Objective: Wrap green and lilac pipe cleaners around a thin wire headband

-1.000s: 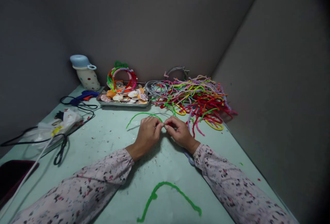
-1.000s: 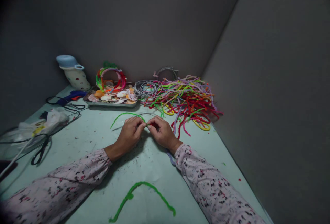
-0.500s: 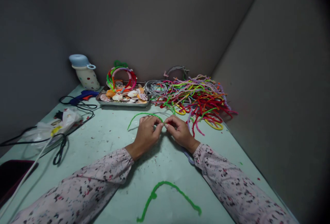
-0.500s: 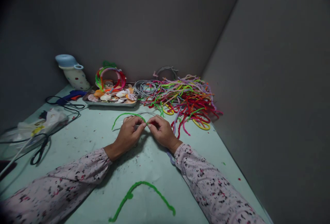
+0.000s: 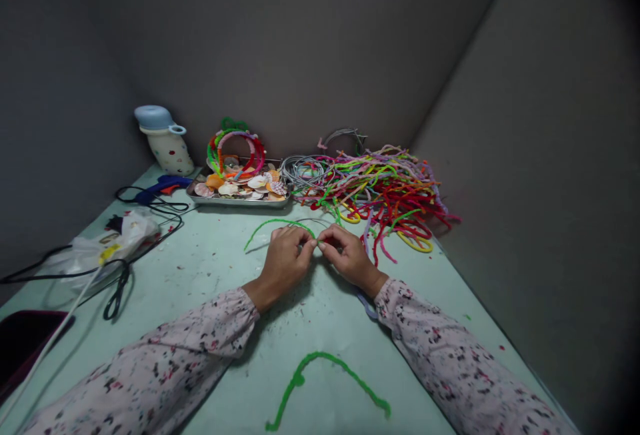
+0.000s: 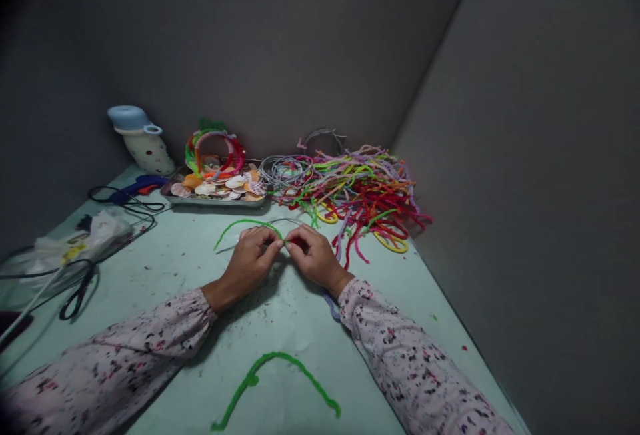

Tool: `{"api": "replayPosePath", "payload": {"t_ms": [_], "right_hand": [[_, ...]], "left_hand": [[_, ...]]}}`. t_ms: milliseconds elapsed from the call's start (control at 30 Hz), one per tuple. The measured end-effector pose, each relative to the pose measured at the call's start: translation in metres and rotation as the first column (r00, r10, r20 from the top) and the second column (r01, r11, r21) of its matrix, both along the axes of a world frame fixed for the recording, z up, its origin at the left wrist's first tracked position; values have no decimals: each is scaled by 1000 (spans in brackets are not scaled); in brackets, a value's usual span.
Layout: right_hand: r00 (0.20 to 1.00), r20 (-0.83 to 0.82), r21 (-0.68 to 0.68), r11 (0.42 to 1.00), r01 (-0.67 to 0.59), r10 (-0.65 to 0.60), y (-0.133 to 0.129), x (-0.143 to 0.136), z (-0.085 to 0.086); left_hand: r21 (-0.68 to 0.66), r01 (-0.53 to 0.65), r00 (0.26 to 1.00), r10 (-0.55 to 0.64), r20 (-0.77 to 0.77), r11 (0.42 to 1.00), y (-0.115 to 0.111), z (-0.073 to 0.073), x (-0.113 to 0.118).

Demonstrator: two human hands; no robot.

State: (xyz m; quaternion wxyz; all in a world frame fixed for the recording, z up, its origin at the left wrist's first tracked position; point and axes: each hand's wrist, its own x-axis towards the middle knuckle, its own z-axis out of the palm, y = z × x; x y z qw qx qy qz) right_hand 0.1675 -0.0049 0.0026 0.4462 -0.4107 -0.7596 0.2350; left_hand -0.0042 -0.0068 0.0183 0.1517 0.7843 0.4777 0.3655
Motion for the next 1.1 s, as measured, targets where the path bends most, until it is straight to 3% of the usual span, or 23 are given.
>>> {"api": "replayPosePath", "payload": {"t_ms": [633,1100], "right_hand": [[999,-25,-29,998,47,-48,1,0,-2],[999,41,51,999,17,-19,0,0,-1]], "left_hand": [[14,-9,1000,9,7,1000,1,-1,0],[-39,3,1000,-4,-25,999,1,1,1]]}}
